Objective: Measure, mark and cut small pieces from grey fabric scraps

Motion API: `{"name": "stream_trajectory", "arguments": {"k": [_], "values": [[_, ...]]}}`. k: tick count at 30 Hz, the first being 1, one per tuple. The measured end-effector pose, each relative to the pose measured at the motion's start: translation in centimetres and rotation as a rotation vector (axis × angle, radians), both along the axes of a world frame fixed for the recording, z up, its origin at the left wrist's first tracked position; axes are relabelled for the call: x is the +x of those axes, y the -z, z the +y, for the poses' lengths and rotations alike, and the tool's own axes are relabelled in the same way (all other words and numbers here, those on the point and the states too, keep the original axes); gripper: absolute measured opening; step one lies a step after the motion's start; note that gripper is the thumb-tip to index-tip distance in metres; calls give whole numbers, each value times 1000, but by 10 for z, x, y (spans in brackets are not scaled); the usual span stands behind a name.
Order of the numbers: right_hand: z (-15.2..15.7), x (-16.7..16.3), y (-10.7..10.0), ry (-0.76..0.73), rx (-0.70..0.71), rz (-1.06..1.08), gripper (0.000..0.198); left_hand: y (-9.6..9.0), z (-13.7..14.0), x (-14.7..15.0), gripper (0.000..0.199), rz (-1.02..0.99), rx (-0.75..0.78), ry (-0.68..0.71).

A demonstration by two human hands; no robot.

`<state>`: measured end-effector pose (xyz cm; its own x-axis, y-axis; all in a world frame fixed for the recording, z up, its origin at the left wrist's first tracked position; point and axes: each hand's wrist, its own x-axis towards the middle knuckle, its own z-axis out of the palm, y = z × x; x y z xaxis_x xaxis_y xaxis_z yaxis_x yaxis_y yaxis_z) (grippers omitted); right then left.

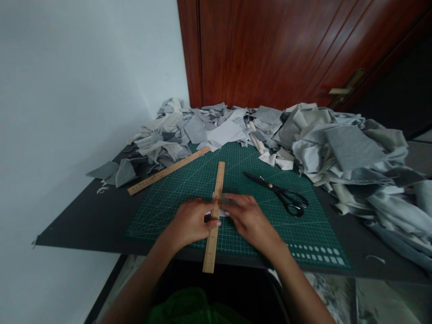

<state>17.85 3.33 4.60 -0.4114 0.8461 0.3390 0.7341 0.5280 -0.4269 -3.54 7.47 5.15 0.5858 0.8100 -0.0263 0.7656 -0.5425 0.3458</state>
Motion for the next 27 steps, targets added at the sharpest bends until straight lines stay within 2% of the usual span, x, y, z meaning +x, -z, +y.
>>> {"name": "stream_trajectory", "arguments": {"k": [5,11,16,18,22,27], "values": [[2,-7,7,12,-33,-106,34,2,2,-1,46,-18,-1,-8],[4,-2,13,1,-36,-77,28,9,3,-4,49,-90,3,26],[4,-3,17,12,-27,-45,28,17,10,-17,58,-274,-53,65],[4,-3,18,22,-22,-41,27,18,14,-22,47,-361,-72,60],[4,-4,19,35,-13,-51,29,20,19,-27,23,-280,41,107],[6,-3,25,27,-8,-70,32,26,17,-25,19,-245,120,141]]}}
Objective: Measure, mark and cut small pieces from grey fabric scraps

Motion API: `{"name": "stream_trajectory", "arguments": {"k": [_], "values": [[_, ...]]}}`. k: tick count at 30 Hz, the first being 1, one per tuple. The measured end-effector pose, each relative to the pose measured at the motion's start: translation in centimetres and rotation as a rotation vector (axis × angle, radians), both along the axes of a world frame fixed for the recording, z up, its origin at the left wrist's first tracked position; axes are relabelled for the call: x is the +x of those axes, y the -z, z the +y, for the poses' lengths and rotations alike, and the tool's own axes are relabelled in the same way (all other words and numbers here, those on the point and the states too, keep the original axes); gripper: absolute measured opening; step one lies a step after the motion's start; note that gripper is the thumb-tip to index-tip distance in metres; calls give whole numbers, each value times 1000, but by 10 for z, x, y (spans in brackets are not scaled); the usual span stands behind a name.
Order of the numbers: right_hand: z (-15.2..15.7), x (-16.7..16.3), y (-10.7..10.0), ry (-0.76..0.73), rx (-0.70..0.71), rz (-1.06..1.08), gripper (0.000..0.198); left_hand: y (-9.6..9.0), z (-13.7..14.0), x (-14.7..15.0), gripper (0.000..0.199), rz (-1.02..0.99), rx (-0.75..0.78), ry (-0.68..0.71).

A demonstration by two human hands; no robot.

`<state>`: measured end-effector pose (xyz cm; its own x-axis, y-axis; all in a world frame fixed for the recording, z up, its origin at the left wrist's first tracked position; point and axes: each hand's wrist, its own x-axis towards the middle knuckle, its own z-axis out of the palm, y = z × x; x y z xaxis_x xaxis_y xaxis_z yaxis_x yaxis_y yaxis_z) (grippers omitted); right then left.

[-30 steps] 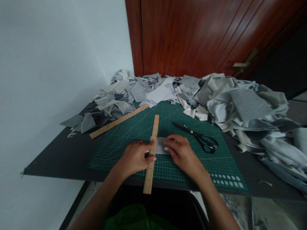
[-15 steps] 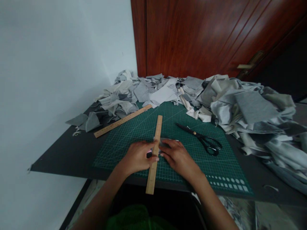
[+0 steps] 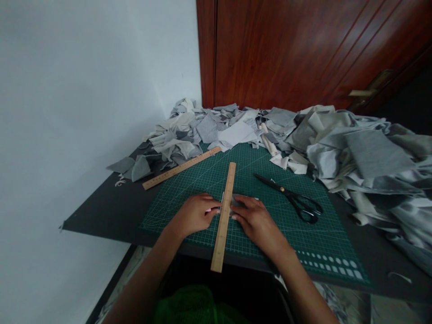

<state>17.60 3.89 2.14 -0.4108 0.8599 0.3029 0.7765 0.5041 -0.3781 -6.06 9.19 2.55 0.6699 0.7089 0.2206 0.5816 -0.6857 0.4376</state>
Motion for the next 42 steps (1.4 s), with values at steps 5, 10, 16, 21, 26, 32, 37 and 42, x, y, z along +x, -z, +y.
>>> {"name": "stream_trajectory", "arguments": {"k": [5,10,16,21,26,32,37,42], "values": [[1,0,5,-3,1,46,32,2,0,0,21,38,54,25],[1,-1,7,13,-4,111,31,3,-1,0,20,66,77,17],[1,-2,7,13,-14,128,32,1,-3,2,24,101,83,4],[0,-3,6,18,-22,140,30,-2,-4,2,31,133,81,-8],[-1,-4,0,-6,-26,134,30,-7,-6,5,37,217,100,-24],[-4,-6,-4,15,-21,118,28,-11,-8,11,28,267,144,-34],[-3,-5,-1,17,-12,98,27,-9,-7,11,31,286,161,-33],[-14,-11,-17,-37,-6,41,29,-8,-6,11,22,267,184,-26]]}}
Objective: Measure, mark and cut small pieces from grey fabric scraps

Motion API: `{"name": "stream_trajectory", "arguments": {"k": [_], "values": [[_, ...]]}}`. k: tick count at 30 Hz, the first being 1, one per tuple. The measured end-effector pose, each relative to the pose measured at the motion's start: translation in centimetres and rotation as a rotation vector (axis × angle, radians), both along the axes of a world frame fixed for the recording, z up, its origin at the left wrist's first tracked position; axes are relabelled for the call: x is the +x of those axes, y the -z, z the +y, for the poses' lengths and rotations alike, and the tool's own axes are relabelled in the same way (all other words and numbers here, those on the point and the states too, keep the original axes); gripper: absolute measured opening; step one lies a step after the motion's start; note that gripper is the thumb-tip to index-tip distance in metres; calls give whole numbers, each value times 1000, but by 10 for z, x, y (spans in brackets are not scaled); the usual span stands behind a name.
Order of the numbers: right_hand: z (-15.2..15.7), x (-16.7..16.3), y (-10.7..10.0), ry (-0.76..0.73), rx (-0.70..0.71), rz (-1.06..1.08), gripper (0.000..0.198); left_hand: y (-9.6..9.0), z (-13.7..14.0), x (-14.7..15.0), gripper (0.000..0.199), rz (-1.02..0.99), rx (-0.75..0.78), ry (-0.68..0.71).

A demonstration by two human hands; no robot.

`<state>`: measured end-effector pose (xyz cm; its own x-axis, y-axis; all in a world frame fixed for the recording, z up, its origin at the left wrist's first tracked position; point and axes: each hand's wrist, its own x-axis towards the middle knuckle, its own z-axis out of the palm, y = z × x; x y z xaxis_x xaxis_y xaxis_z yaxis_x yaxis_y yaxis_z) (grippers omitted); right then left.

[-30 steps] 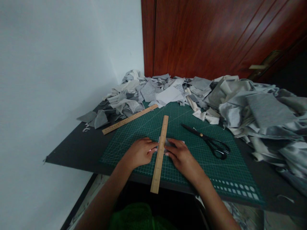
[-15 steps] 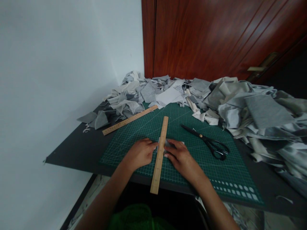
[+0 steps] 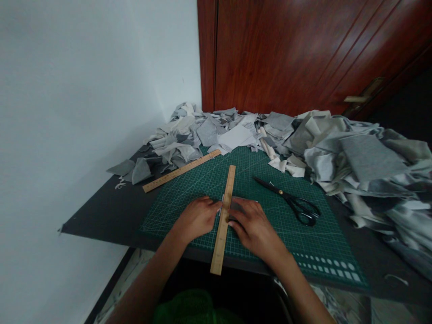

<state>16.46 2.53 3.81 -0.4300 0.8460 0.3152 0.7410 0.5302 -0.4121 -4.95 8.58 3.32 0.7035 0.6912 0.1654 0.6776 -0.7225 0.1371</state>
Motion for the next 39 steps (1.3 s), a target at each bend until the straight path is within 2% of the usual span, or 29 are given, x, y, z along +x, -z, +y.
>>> {"name": "stream_trajectory", "arguments": {"k": [2,4,10,17,26,29,33,39], "values": [[-7,-6,-9,-110,-48,-10,30,0,0,0,20,-10,-7,7],[-13,-11,-15,-161,-100,-40,31,0,0,1,19,-22,-8,3],[-19,-9,-20,-147,-194,-89,37,0,-1,1,17,-55,-7,-13],[-18,-1,-18,-109,-243,-99,41,5,1,-1,17,-48,-31,-13],[-16,-1,-18,-105,-197,-71,38,7,2,-2,17,-62,-27,-8],[-9,1,-13,-26,-77,-59,31,7,2,-2,16,-71,-6,0],[0,0,0,58,64,-23,34,5,2,-1,20,-58,15,1],[4,-1,10,70,-37,5,31,3,2,0,21,-51,29,-6]]}}
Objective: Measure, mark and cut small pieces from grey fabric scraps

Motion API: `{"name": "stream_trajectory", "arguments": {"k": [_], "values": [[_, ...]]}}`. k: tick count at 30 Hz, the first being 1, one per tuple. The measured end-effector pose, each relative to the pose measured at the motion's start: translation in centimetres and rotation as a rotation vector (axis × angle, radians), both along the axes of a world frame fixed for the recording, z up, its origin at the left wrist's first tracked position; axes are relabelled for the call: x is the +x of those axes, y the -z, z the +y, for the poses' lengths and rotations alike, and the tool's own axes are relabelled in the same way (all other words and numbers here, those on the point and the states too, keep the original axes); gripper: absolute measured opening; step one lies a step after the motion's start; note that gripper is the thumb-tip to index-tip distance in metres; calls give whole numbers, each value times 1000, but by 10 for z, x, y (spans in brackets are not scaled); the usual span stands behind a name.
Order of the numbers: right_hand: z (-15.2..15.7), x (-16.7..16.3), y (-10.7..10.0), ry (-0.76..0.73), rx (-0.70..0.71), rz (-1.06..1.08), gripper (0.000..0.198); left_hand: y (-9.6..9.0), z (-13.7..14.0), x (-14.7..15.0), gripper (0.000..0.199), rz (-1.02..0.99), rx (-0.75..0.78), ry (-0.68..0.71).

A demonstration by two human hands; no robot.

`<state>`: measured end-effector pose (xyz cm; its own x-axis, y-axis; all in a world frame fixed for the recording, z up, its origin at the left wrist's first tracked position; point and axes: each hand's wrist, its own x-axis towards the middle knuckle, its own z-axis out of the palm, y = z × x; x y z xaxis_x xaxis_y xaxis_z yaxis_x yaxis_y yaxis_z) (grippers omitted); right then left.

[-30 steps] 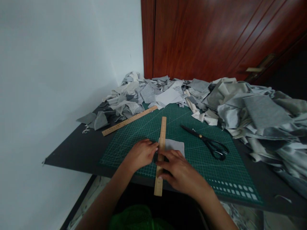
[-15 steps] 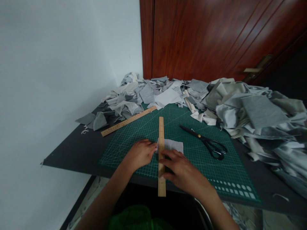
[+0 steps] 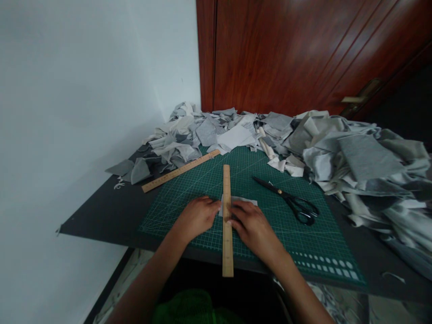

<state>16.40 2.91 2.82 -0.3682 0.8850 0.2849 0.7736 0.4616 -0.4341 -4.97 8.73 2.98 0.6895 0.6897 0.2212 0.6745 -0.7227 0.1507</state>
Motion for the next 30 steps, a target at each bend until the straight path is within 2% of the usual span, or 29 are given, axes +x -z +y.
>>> {"name": "stream_trajectory", "arguments": {"k": [5,19,30], "values": [[-3,-1,-5,-21,-24,-48,41,-2,-1,1,19,2,9,-13],[-2,5,-8,-37,-75,75,32,0,0,1,17,-3,-8,-8],[-5,-2,-8,26,-95,-1,38,4,1,-1,17,-29,-18,-7]]}}
